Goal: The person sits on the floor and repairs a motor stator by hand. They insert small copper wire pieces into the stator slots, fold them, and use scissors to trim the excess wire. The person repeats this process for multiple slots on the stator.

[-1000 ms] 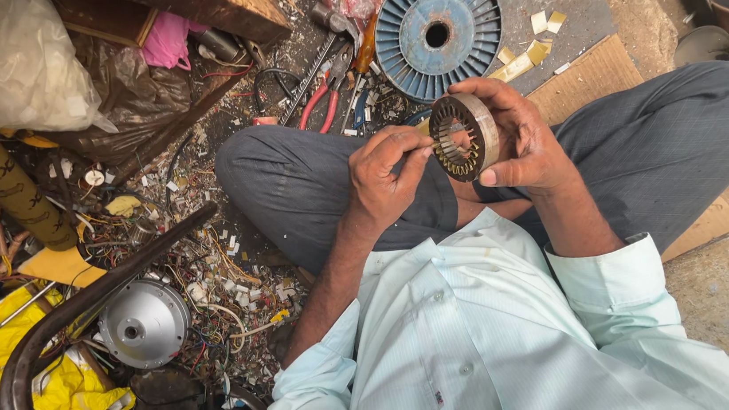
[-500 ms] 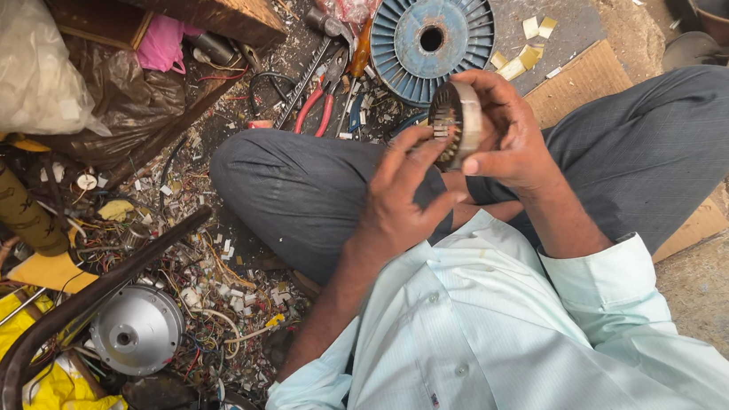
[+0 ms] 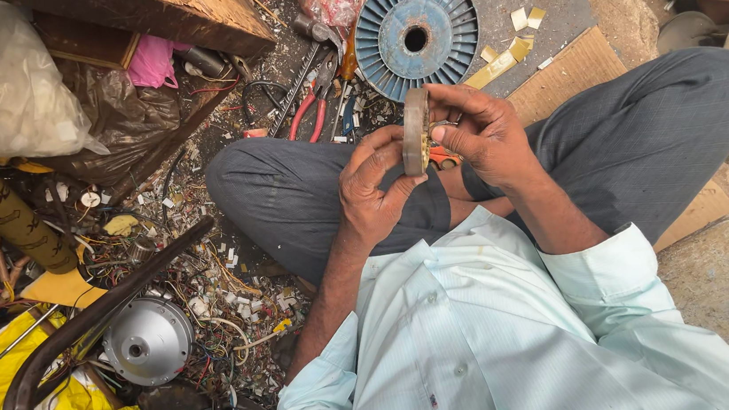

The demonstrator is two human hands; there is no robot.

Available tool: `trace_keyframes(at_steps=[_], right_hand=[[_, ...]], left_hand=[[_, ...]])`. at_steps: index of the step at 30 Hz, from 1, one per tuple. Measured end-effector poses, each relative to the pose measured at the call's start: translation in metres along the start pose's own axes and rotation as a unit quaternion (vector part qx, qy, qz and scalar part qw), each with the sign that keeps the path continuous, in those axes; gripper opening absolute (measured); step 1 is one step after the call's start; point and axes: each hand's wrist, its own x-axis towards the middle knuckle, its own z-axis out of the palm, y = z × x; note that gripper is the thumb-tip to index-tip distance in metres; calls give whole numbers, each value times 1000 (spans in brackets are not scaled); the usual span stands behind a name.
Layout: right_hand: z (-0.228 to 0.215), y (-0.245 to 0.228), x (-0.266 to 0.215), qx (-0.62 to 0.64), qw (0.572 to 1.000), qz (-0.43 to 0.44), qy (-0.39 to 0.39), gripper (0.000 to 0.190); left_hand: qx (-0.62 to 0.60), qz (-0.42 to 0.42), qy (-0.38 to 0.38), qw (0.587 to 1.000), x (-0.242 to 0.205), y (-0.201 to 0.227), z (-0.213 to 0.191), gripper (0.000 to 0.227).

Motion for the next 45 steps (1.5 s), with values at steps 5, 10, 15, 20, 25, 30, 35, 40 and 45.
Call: trace_keyframes(at_steps=[5, 10, 15, 20, 25, 30, 35, 40, 45], right_hand=[[2, 5, 0, 34, 999, 22, 9, 50], [-6, 19, -1, 92, 995, 33, 3, 50], [-3, 23, -3, 199, 973, 101, 61, 45], [15, 20, 2, 236, 954, 141, 119, 49], [18, 13, 6, 250, 948, 154, 122, 49], [18, 16, 4, 193, 956, 173, 136, 52], [18, 14, 4, 202, 954, 172, 136, 55], [18, 1, 8, 222, 947, 181, 146, 61], [5, 26, 0, 182, 963, 152, 126, 52]], left_hand=[[-13, -5, -8, 1000, 0, -1, 0, 32], [4, -2, -27, 1000, -1, -2, 0, 28], [53, 26, -38, 998, 1, 10, 4, 31], [67, 6, 1, 998, 0, 9, 2, 37], [-211, -183, 128, 952, -1, -28, 15, 17], [-21, -128, 112, 985, 7, -24, 22, 10], [-14, -143, 84, 986, 9, -26, 20, 7], [-195, -175, 94, 961, 5, -26, 13, 16], [87, 43, 3, 995, 14, 15, 2, 82]])
